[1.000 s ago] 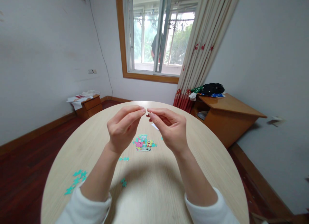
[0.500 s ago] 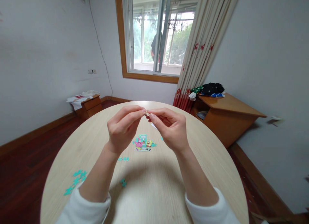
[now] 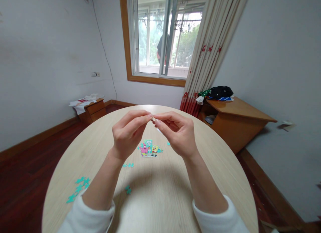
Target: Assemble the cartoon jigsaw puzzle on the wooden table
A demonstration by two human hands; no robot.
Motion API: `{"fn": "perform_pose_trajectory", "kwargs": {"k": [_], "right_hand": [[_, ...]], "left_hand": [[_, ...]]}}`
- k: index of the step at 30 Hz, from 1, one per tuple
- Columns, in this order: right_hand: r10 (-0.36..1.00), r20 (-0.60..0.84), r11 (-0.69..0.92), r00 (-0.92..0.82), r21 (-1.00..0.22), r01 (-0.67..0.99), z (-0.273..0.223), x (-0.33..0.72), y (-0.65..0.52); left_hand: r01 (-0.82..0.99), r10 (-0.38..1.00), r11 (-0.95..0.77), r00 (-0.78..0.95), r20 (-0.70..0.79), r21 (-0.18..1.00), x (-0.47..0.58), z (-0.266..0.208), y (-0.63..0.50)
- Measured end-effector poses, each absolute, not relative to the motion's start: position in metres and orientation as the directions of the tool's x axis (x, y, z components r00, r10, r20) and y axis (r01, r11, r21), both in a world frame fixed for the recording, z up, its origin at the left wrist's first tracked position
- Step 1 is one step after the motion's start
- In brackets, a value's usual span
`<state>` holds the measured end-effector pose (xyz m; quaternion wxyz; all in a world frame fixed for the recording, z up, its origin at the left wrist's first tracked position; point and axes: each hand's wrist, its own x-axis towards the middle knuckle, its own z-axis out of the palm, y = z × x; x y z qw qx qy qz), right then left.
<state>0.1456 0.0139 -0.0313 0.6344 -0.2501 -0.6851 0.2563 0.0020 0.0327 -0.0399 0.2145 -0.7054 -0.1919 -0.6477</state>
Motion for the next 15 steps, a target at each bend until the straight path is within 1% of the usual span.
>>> {"fn": "perform_pose_trajectory", "kwargs": {"k": [5, 10, 15], "right_hand": [[0.663, 0.744, 0.747, -0.085, -0.664, 0.012, -0.0315, 0.1474, 0.0151], [0.651, 0.754, 0.758, -0.088, -0.653, 0.011, -0.0321, 0.1481, 0.0152], [0.651, 0.754, 0.758, -0.088, -0.652, 0.022, -0.0313, 0.1481, 0.0134]], "left_hand": [[0.521, 0.009, -0.853, 0.078, 0.997, -0.033, 0.0015, -0.0390, 0.0303], [0.539, 0.006, -0.841, 0.092, 0.996, -0.045, 0.0016, -0.0395, 0.0302], [0.519, -0.016, -0.852, 0.089, 0.996, -0.060, 0.0022, -0.0392, 0.0300]]}}
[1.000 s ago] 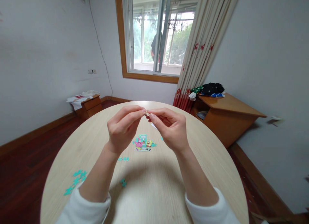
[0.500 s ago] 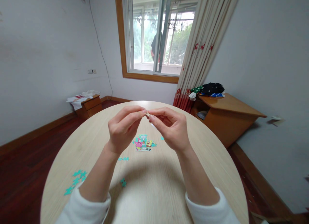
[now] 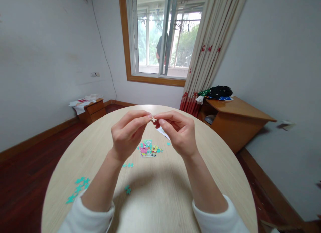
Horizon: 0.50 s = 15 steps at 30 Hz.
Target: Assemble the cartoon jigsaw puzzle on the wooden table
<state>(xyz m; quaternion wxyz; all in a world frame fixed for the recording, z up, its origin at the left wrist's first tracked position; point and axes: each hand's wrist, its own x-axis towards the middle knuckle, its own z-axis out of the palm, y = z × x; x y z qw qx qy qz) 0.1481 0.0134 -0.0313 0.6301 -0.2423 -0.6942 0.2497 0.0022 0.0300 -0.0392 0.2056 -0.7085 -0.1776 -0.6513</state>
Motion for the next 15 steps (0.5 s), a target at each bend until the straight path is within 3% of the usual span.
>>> {"fn": "perform_pose_trajectory", "kwargs": {"k": [10, 15], "right_hand": [[0.651, 0.751, 0.757, -0.112, -0.652, 0.027, -0.0300, 0.1496, 0.0129], [0.631, 0.771, 0.775, -0.085, -0.631, 0.031, -0.0313, 0.1469, 0.0108]], "left_hand": [[0.540, 0.006, -0.841, 0.092, 0.996, -0.045, 0.0007, -0.0395, 0.0289], [0.429, 0.091, -0.901, 0.031, 0.995, 0.069, 0.0010, -0.0414, 0.0298]]}}
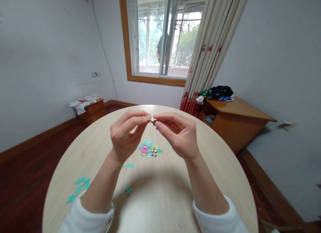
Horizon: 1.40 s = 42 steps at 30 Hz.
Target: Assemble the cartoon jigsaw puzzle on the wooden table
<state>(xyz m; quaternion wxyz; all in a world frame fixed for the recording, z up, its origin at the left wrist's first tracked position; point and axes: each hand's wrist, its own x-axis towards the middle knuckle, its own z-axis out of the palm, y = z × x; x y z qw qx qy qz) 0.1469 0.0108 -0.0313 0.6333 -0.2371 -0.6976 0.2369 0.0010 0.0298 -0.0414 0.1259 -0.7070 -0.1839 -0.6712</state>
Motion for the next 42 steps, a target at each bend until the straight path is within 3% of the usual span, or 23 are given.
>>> {"fn": "perform_pose_trajectory", "kwargs": {"k": [9, 14, 24, 37, 42], "right_hand": [[0.579, 0.815, 0.808, -0.012, -0.572, 0.140, -0.031, 0.146, 0.007], [0.531, 0.847, 0.825, 0.025, -0.523, 0.216, -0.030, 0.149, 0.008], [0.512, 0.859, 0.843, -0.024, -0.497, 0.206, -0.027, 0.150, 0.007], [0.610, 0.792, 0.782, 0.014, -0.605, 0.150, -0.028, 0.147, 0.008], [0.724, 0.689, 0.689, 0.047, -0.725, 0.008, -0.028, 0.146, 0.012]], "left_hand": [[0.119, 0.329, -0.938, 0.014, 0.944, 0.325, 0.009, -0.038, 0.026], [0.053, 0.447, -0.894, 0.074, 0.891, 0.444, 0.009, -0.036, 0.023], [-0.010, 0.536, -0.842, 0.105, 0.838, 0.539, 0.005, -0.031, 0.020], [-0.075, 0.682, -0.722, 0.086, 0.726, 0.688, 0.008, -0.034, 0.023], [-0.086, 0.701, -0.706, 0.049, 0.711, 0.702, 0.008, -0.032, 0.021]]}}
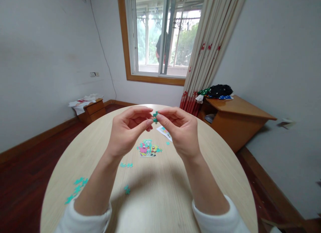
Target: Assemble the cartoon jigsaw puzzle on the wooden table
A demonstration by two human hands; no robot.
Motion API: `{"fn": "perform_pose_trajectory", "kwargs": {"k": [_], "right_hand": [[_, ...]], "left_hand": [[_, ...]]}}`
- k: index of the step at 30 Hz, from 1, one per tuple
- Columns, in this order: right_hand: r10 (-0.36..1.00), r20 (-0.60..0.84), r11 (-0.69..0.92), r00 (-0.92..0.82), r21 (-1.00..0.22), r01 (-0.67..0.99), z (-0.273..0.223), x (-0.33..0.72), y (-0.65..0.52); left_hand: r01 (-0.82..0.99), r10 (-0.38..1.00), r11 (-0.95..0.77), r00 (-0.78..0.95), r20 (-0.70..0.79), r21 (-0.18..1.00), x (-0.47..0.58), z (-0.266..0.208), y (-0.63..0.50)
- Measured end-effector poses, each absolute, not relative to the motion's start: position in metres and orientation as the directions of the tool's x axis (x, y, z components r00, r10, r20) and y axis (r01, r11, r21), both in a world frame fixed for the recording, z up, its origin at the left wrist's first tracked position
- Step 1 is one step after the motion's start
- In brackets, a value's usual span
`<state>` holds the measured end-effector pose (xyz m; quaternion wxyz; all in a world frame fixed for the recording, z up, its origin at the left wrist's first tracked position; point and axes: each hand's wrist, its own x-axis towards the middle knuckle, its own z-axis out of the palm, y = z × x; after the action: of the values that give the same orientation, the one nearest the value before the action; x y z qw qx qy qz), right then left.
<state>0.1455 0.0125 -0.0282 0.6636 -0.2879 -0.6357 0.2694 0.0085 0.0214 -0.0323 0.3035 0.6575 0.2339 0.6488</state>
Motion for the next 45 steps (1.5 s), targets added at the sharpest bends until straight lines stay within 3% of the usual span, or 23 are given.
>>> {"fn": "perform_pose_trajectory", "kwargs": {"k": [6, 23, 36, 45], "right_hand": [[0.793, 0.608, 0.607, 0.033, -0.785, -0.121, -0.030, 0.146, 0.018], [0.848, 0.528, 0.530, 0.053, -0.835, -0.146, -0.033, 0.144, 0.020], [0.798, 0.601, 0.596, -0.048, -0.798, -0.082, -0.033, 0.144, 0.018], [0.816, 0.578, 0.578, -0.006, -0.816, 0.003, -0.039, 0.143, 0.025]], "left_hand": [[-0.017, 0.655, -0.753, 0.079, 0.752, 0.658, 0.008, -0.029, 0.017], [-0.019, 0.538, -0.839, 0.125, 0.833, 0.544, 0.002, -0.032, 0.027], [-0.016, 0.665, -0.747, -0.001, 0.747, 0.665, 0.001, -0.031, 0.027], [-0.112, 0.754, -0.650, 0.026, 0.656, 0.752, 0.002, -0.035, 0.034]]}}
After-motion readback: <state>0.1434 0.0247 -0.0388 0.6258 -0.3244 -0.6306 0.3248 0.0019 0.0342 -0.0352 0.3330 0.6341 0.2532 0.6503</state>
